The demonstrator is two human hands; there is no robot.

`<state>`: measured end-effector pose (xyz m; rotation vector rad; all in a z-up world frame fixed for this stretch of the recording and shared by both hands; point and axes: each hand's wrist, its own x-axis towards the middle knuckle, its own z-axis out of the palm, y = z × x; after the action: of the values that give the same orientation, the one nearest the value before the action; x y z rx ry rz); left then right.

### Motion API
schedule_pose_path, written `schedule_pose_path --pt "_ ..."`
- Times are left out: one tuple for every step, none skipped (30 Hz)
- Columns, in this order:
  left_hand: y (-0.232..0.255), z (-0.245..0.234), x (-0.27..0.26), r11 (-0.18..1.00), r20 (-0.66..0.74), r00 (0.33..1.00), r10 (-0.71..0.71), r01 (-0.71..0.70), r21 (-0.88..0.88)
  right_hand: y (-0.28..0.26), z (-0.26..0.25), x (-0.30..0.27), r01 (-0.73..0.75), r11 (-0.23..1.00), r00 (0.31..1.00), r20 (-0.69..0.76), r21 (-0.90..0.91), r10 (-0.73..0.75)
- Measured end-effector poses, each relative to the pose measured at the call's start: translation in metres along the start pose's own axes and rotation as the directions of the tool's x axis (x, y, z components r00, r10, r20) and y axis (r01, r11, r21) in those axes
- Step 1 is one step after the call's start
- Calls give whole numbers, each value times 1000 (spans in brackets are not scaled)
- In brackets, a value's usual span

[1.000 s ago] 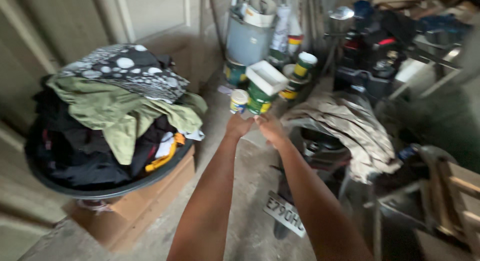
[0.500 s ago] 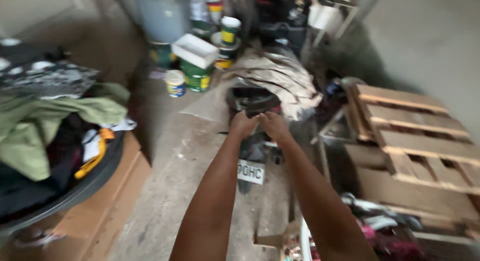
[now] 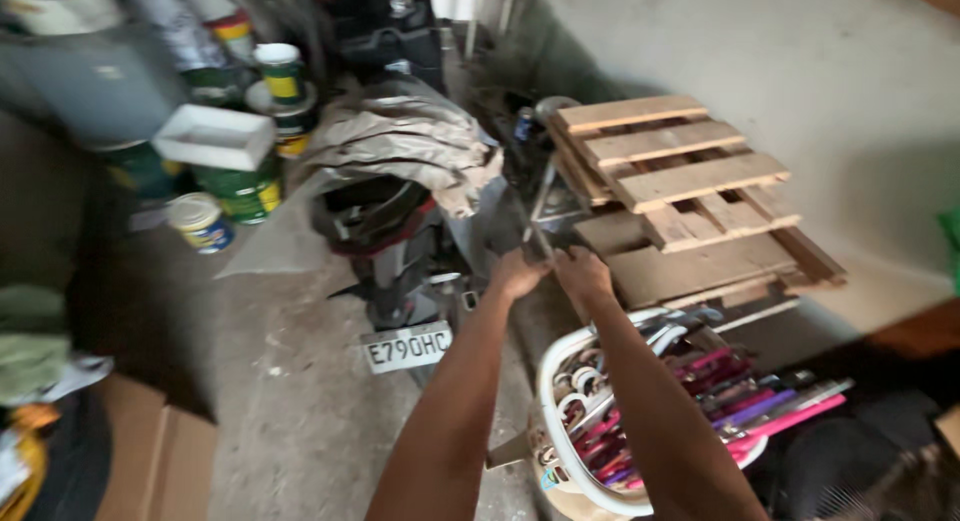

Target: The person picks a dark patterned shirt from a laundry basket, shakes it out, and places it on a pink hanger. They then hang the shirt on a clothesline and return a basket of hangers to the laundry area.

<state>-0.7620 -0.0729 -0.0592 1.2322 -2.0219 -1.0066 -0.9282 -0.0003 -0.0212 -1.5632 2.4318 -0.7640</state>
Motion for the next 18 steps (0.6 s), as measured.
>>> schedule_pose_path --pt "9 11 -4 1000 68 997 30 -29 -9 18 -4 -1 13 998 997 -72 -64 -17" --pt "14 24 -10 999 80 997 13 -11 -30 36 -10 -5 -87 989 996 -21 -122 85" --pt "19 37 -15 999 92 996 -4 8 -50 55 -21 -13 -182 966 982 25 -182 190" --pt "22 50 -18 997 100 995 -21 27 -66 65 -32 -20 -267 933 955 65 -241 290" --pt "22 64 -22 993 146 988 -44 60 -106 73 -46 -30 -202 912 963 96 -357 251" --pt "21 81 -26 985 195 979 -65 95 -144 77 -60 -41 -131 875 967 133 -467 216" --pt "19 99 -28 975 244 966 -84 131 -180 77 -72 -52 -290 874 933 87 -390 349" --pt "18 119 -28 991 258 966 -15 49 -127 78 -90 -67 -440 845 878 52 -303 475" --pt "19 138 -25 997 274 960 54 -35 -74 78 -105 -79 -577 790 804 26 -209 594" --pt "18 154 -22 992 293 948 123 -121 -23 76 -116 -85 -611 757 776 11 -231 630" --pt "17 166 -24 997 266 961 76 -79 -2 77 -125 -93 -644 722 747 -5 -252 665" --pt "19 175 -27 999 234 972 30 -35 18 82 -132 -98 -674 687 718 -22 -272 695" --pt "25 180 -30 999 201 980 -15 8 37 89 -137 -102 -692 665 703 -56 -282 709" --pt "34 178 -33 995 269 959 -88 70 76 99 -139 -106 -709 642 688 -88 -292 720" --pt "44 174 -38 985 333 929 -160 127 120 112 -141 -110 -726 619 673 -120 -300 730" --pt "54 168 -45 969 393 889 -234 180 169 125 -143 -114 -731 611 668 -133 -303 732" --pt "65 165 -53 970 374 896 -239 199 141 140 -145 -119 -736 603 663 -147 -307 734" --pt "74 162 -59 970 351 904 -243 216 114 152 -146 -123 -740 598 660 -160 -308 734"
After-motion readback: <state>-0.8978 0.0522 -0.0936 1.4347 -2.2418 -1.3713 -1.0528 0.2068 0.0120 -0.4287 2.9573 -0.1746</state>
